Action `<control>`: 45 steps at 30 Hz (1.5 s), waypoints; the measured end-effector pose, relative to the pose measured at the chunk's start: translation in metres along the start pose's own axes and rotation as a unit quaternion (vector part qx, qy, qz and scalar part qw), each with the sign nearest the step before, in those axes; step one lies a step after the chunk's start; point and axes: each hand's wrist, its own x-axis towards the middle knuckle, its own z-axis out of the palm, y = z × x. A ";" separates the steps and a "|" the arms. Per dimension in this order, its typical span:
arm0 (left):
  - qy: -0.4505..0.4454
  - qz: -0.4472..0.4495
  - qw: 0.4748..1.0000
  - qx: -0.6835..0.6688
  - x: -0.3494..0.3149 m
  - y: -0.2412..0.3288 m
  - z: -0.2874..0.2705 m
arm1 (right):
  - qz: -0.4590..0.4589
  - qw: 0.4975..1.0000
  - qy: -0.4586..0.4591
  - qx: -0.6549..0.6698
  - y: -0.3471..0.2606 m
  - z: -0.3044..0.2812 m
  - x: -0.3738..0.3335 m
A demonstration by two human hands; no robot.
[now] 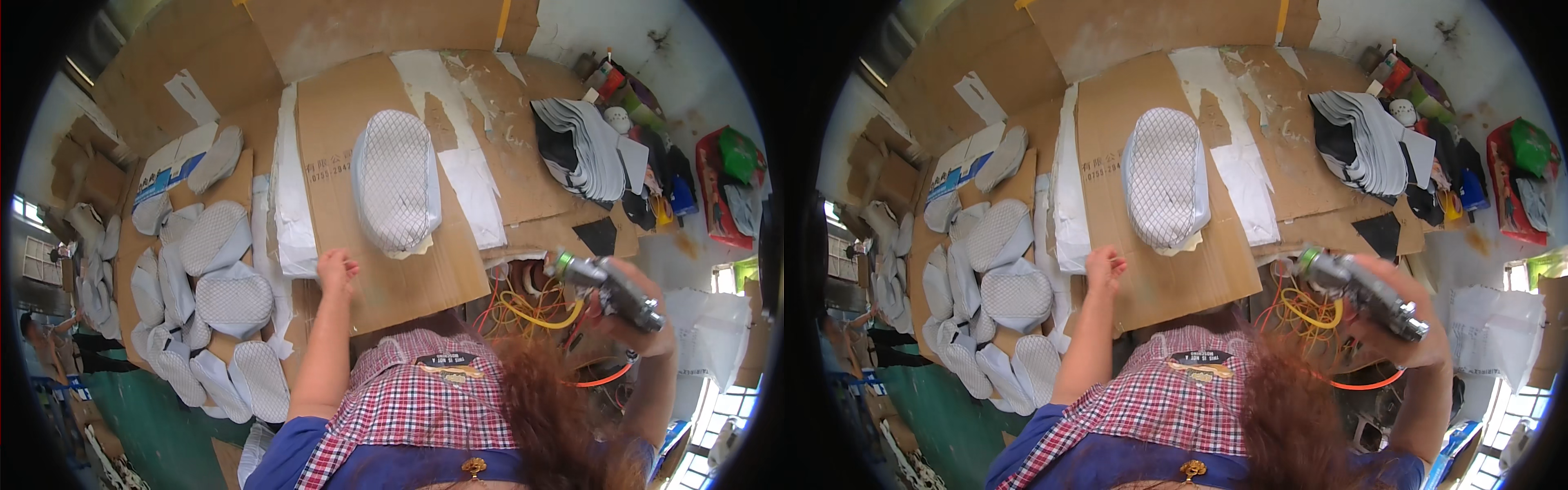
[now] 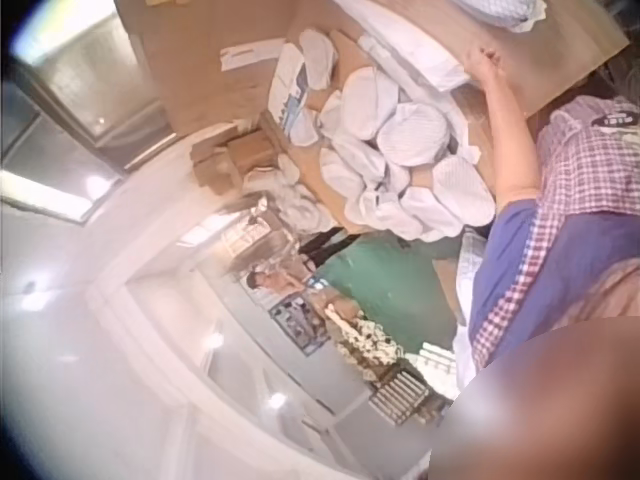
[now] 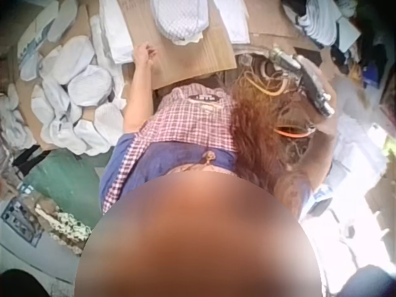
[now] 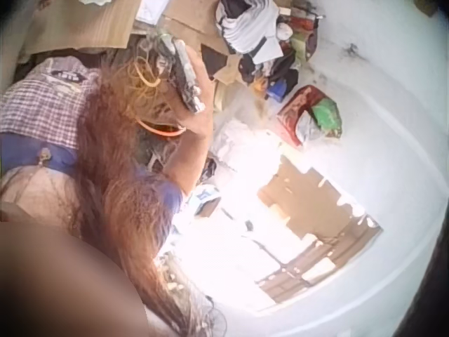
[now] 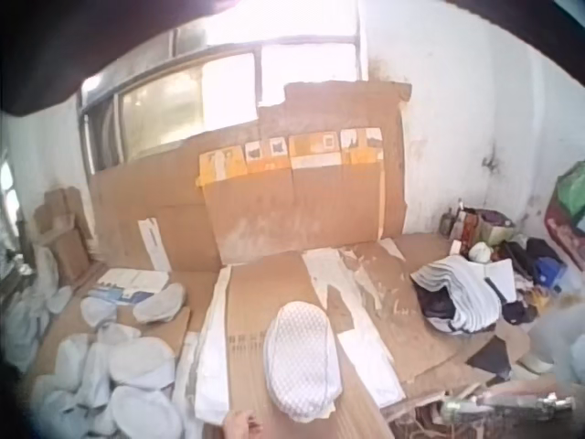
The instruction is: Applying spray glue to foam padding components and pressing them together to assemble padding units.
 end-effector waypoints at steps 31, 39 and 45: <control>0.035 0.005 0.999 0.005 -0.011 -0.045 0.069 | 0.045 0.998 -0.037 -0.024 -0.021 0.007 -0.011; 0.034 -0.052 0.993 -0.103 0.001 -0.053 -0.001 | 0.079 0.996 0.002 -0.029 -0.051 0.031 -0.015; 0.127 -0.036 0.985 -0.111 0.006 -0.046 -0.059 | 0.023 0.998 -0.011 -0.048 -0.054 0.055 -0.006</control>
